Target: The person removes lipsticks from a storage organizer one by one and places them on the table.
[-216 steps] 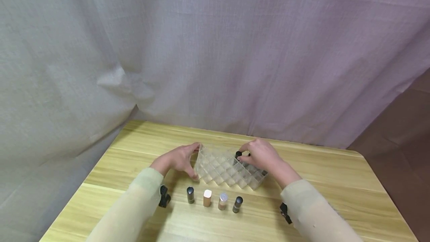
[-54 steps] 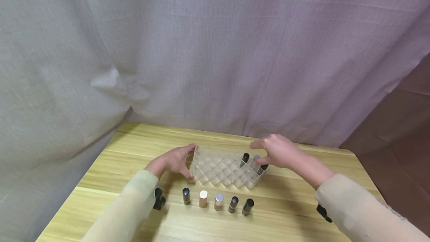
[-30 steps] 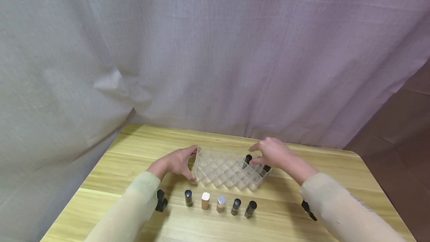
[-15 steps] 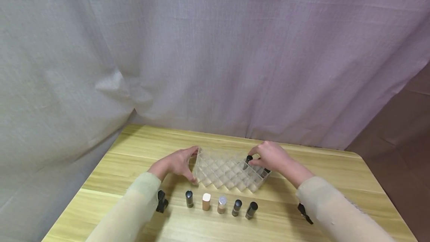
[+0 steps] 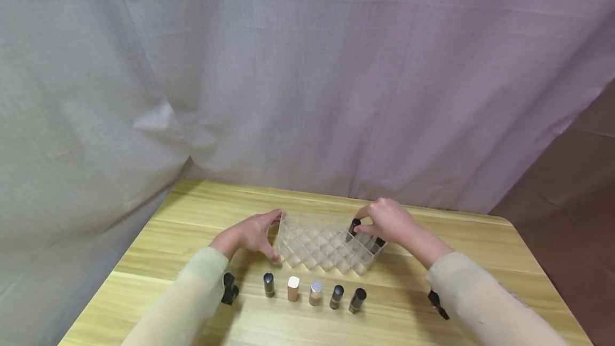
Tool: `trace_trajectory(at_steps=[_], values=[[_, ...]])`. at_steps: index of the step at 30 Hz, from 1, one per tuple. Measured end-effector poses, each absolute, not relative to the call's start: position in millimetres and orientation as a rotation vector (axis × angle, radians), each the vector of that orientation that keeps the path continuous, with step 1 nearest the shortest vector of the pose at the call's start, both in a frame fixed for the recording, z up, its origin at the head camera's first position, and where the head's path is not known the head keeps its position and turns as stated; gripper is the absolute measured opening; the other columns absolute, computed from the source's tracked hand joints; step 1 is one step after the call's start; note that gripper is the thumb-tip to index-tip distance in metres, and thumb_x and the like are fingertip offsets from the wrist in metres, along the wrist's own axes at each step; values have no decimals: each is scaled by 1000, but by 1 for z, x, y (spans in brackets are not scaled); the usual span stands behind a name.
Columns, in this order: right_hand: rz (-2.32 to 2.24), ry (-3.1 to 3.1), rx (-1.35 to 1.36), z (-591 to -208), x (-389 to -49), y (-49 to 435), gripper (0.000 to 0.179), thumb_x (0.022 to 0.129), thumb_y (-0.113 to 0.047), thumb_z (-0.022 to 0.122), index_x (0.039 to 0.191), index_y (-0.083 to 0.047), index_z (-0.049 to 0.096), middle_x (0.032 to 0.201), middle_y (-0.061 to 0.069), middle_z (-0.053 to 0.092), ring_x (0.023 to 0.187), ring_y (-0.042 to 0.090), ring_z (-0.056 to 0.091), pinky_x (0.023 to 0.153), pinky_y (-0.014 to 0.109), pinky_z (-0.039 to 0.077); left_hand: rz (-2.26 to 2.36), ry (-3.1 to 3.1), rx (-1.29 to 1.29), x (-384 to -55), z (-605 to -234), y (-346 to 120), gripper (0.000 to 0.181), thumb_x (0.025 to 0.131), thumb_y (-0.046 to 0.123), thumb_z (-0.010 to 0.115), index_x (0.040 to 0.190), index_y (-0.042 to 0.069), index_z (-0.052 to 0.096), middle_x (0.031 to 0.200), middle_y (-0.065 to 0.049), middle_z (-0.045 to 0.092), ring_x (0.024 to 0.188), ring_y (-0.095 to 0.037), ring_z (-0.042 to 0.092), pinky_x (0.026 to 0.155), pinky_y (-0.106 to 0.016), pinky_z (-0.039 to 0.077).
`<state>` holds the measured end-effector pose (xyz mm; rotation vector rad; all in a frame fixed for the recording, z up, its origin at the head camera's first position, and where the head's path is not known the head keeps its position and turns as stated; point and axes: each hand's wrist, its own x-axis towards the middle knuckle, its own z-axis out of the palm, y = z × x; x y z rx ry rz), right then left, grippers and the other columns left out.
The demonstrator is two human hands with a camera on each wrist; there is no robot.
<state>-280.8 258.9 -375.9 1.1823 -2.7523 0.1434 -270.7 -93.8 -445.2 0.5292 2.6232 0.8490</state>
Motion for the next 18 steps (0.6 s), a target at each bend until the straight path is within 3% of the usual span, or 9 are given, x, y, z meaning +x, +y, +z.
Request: trace_trajectory(at_steps=[11, 18], values=[[127, -2704, 1134, -350, -272, 262, 24, 86, -27, 90, 101, -8, 85, 92, 7, 82, 77, 28, 79, 66, 48, 64, 872, 2620, 536, -271, -447, -95, 127, 64, 26, 104, 167, 11, 30, 165, -11, 47, 149, -36, 47, 126, -52, 38], [118, -2673, 1145, -334, -265, 263, 22, 86, -26, 89, 101, -9, 85, 92, 7, 83, 79, 28, 79, 70, 49, 65, 879, 2619, 541, -270, -447, -95, 129, 64, 27, 104, 168, 10, 29, 165, -12, 46, 150, -37, 46, 126, -53, 37]])
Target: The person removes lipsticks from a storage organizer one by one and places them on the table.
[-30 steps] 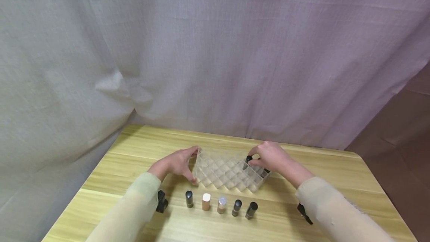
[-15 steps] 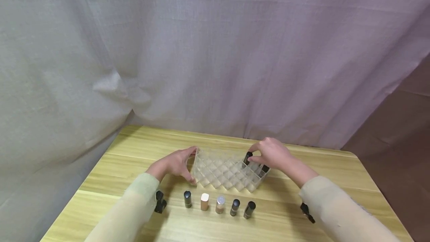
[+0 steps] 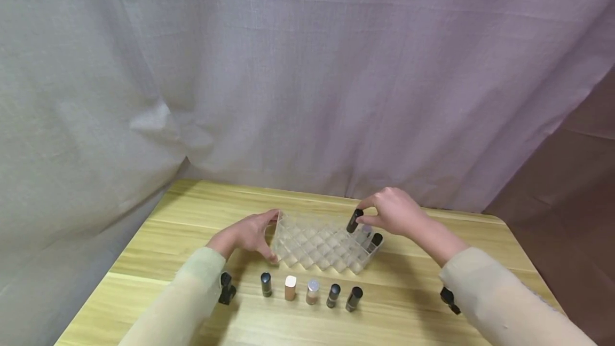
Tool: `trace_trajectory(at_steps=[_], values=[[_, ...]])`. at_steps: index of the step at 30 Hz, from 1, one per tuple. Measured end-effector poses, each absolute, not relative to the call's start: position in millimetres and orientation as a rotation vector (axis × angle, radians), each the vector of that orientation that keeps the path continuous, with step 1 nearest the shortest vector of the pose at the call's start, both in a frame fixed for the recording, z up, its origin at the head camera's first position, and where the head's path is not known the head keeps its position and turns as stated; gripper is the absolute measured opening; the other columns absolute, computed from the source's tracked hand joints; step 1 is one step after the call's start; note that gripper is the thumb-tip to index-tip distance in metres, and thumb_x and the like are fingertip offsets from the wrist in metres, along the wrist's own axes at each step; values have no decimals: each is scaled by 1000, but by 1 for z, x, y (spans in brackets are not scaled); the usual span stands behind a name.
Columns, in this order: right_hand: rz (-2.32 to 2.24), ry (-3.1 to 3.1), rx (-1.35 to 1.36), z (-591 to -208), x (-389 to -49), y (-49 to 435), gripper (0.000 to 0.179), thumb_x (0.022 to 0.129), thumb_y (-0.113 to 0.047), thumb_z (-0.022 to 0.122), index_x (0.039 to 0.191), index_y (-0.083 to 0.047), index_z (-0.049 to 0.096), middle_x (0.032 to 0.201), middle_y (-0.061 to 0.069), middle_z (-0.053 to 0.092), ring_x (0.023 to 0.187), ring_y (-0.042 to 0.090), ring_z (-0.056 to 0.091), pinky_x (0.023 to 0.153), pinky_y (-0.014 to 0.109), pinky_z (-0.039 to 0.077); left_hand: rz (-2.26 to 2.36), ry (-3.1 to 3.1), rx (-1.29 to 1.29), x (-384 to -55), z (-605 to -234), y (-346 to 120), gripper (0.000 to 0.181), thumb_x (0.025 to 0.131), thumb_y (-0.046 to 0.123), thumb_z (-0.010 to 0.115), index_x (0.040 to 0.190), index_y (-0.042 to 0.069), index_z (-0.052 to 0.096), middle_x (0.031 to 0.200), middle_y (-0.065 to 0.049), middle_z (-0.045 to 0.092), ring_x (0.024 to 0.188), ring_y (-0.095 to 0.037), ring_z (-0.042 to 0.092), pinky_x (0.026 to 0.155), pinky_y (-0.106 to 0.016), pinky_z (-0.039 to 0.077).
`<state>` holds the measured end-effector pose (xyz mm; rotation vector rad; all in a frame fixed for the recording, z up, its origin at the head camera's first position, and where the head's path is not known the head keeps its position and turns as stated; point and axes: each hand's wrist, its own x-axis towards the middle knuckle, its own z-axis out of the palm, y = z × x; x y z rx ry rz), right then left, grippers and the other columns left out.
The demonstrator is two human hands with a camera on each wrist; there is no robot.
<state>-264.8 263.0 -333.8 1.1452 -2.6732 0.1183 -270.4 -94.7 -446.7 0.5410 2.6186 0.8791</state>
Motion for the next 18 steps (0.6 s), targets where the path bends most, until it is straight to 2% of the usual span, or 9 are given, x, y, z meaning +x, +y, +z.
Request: trace_trajectory(at_steps=[10, 18], values=[[127, -2665, 1163, -318, -243, 269, 22, 86, -26, 89, 103, -12, 85, 95, 3, 83, 79, 24, 79, 69, 47, 65, 880, 2612, 544, -268, -446, -94, 131, 64, 27, 104, 168, 7, 27, 167, -14, 44, 151, -38, 44, 127, -53, 36], [132, -2588, 1233, -312, -226, 278, 21, 82, -26, 92, 99, -15, 86, 94, 0, 83, 76, 18, 79, 63, 38, 65, 854, 2626, 566, -269, -445, -95, 131, 65, 30, 104, 168, 7, 27, 165, -15, 46, 150, -37, 45, 127, -53, 36]])
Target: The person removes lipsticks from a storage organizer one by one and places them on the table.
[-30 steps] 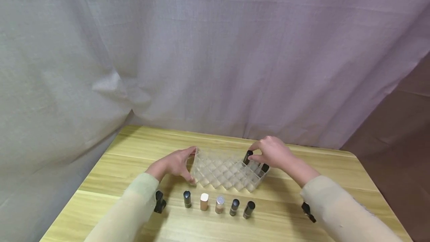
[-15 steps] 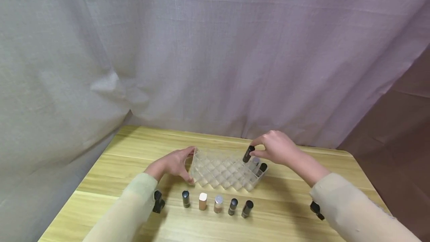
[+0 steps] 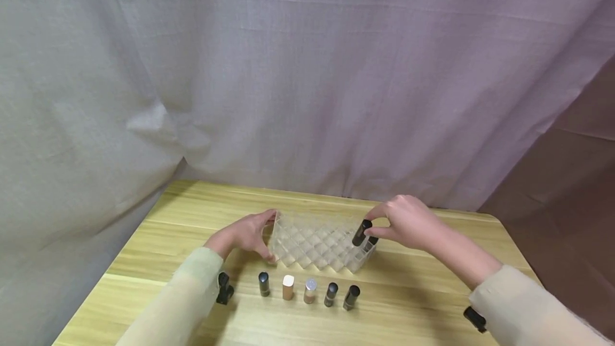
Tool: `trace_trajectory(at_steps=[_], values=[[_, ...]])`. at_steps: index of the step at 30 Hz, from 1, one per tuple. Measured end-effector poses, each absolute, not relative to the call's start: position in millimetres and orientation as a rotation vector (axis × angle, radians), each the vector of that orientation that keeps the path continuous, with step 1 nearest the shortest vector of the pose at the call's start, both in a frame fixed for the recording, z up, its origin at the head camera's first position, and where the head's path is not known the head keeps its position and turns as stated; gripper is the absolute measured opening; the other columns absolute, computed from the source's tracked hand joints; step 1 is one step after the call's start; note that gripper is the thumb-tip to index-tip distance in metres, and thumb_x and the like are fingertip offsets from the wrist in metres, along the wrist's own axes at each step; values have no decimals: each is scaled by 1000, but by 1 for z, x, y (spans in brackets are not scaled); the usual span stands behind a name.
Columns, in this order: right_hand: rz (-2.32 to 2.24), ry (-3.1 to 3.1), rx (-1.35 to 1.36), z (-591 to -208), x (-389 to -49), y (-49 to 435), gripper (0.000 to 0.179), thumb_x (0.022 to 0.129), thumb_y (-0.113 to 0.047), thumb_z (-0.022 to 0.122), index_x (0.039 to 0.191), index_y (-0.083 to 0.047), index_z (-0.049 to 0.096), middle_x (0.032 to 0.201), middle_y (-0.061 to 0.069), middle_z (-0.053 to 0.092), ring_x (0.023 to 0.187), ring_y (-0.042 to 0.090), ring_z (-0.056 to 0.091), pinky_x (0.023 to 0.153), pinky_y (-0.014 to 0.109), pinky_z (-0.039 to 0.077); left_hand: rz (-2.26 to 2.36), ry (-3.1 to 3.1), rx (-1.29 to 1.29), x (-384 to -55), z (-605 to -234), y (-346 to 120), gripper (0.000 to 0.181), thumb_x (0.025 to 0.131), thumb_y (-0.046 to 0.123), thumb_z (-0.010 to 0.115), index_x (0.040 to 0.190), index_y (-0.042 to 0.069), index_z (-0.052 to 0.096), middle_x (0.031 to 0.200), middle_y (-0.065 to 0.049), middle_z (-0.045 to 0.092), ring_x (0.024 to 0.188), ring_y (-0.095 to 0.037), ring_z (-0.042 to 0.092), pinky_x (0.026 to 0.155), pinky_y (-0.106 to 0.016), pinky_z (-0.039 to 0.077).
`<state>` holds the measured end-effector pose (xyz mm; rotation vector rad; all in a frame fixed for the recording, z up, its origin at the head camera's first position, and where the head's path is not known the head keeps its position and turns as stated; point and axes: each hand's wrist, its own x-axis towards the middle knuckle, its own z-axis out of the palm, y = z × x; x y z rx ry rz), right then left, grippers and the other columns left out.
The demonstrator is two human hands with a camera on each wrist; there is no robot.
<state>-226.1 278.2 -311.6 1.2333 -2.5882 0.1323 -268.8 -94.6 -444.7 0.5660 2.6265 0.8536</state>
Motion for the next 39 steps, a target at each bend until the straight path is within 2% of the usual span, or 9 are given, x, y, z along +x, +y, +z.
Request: trace_trajectory(at_steps=[4, 13, 21, 32, 39], values=[[124, -2555, 1264, -312, -220, 285, 20, 80, -24, 92, 97, -15, 85, 91, -1, 83, 74, 15, 78, 61, 35, 65, 836, 2632, 578, -269, -445, -95, 129, 65, 30, 103, 168, 6, 28, 164, -14, 48, 150, -36, 46, 127, -51, 36], [115, -2557, 1269, -315, -206, 299, 23, 78, -23, 93, 98, -16, 85, 93, -4, 82, 80, 16, 79, 64, 36, 65, 847, 2622, 562, -268, -445, -97, 130, 65, 29, 103, 168, 7, 28, 165, -14, 47, 150, -37, 46, 127, -52, 36], [161, -2630, 1261, -327, -194, 307, 25, 80, -23, 93, 101, -13, 85, 95, 1, 83, 81, 20, 80, 67, 37, 66, 870, 2609, 572, -269, -444, -97, 127, 65, 29, 104, 167, 7, 30, 165, -14, 47, 150, -36, 46, 127, -52, 36], [227, -2579, 1292, -357, -178, 313, 25, 76, -21, 94, 98, -14, 85, 93, 1, 83, 79, 15, 79, 65, 32, 66, 862, 2613, 573, -269, -443, -96, 127, 65, 28, 104, 166, 7, 30, 165, -14, 46, 151, -36, 45, 127, -52, 36], [244, -2578, 1312, -376, -171, 315, 23, 79, -24, 93, 98, -13, 85, 95, 1, 83, 81, 15, 79, 67, 33, 67, 883, 2601, 563, -269, -442, -95, 127, 65, 26, 103, 167, 7, 29, 166, -14, 45, 151, -36, 44, 127, -52, 36]])
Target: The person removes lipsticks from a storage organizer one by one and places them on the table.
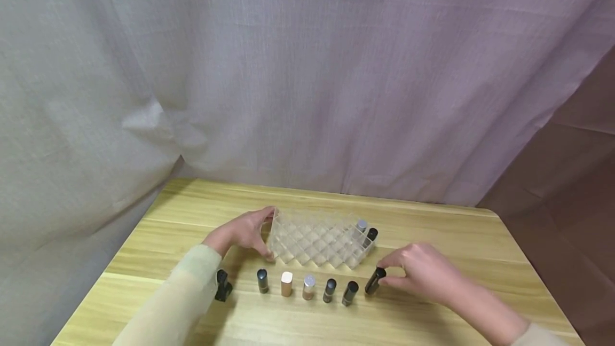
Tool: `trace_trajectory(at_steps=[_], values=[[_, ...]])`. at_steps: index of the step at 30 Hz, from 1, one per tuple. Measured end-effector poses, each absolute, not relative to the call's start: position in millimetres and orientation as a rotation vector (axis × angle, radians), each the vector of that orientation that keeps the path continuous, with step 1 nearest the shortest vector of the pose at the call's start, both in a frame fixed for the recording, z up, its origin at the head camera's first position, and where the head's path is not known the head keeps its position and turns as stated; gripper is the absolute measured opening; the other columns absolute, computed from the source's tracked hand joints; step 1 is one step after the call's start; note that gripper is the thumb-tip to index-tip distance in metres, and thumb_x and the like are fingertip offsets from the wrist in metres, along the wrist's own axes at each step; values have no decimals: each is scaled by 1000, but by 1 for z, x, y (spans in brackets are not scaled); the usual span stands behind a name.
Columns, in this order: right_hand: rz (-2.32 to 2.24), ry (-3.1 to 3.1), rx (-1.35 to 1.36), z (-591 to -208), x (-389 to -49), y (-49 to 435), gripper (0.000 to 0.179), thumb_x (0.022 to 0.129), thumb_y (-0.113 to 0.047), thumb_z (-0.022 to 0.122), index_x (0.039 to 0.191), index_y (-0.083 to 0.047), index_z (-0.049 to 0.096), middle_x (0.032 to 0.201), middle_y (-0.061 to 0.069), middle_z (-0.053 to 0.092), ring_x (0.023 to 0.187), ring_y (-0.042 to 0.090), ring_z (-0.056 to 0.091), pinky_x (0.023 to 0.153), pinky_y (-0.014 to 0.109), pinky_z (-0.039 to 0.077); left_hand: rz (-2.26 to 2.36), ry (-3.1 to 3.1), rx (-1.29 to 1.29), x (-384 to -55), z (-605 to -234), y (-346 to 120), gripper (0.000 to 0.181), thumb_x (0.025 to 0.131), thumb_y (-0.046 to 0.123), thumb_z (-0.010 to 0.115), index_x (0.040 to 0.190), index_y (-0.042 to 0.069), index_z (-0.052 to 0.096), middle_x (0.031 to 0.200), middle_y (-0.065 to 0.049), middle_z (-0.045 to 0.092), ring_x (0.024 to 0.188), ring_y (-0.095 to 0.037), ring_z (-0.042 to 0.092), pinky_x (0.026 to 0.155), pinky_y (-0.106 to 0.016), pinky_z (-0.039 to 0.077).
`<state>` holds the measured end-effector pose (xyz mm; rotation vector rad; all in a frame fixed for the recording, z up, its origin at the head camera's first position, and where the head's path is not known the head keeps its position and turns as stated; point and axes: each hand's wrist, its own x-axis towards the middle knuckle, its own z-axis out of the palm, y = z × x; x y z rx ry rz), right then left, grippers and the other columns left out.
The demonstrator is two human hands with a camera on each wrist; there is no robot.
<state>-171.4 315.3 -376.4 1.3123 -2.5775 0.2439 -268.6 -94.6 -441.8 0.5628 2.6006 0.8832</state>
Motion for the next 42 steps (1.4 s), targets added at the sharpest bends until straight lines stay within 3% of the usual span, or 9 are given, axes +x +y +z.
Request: trace_trajectory(at_steps=[14, 20, 34, 42], values=[[278, -2579, 1343, -404, -165, 315, 25, 78, -25, 94, 98, -13, 85, 94, 0, 83, 81, 12, 78, 66, 29, 65, 848, 2619, 567, -271, -445, -95, 130, 64, 29, 104, 168, 6, 28, 166, -14, 45, 151, -36, 45, 127, -52, 36], [278, -2632, 1303, -407, -164, 312, 26, 77, -23, 95, 98, -13, 85, 94, 0, 83, 82, 13, 78, 66, 33, 66, 838, 2625, 560, -271, -444, -95, 132, 64, 30, 104, 168, 6, 26, 166, -15, 44, 152, -37, 43, 128, -52, 35], [345, -2661, 1341, -409, -162, 313, 30, 76, -24, 96, 100, -11, 85, 94, 1, 83, 82, 10, 78, 66, 29, 66, 826, 2627, 561, -269, -442, -94, 129, 65, 29, 104, 167, 7, 28, 166, -14, 45, 152, -36, 44, 128, -51, 35], [317, -2667, 1320, -406, -163, 315, 35, 76, -32, 96, 102, -12, 84, 98, 2, 83, 86, 16, 79, 70, 37, 68, 818, 2633, 578, -269, -442, -93, 127, 65, 30, 104, 166, 7, 31, 165, -14, 47, 150, -36, 46, 127, -51, 37]])
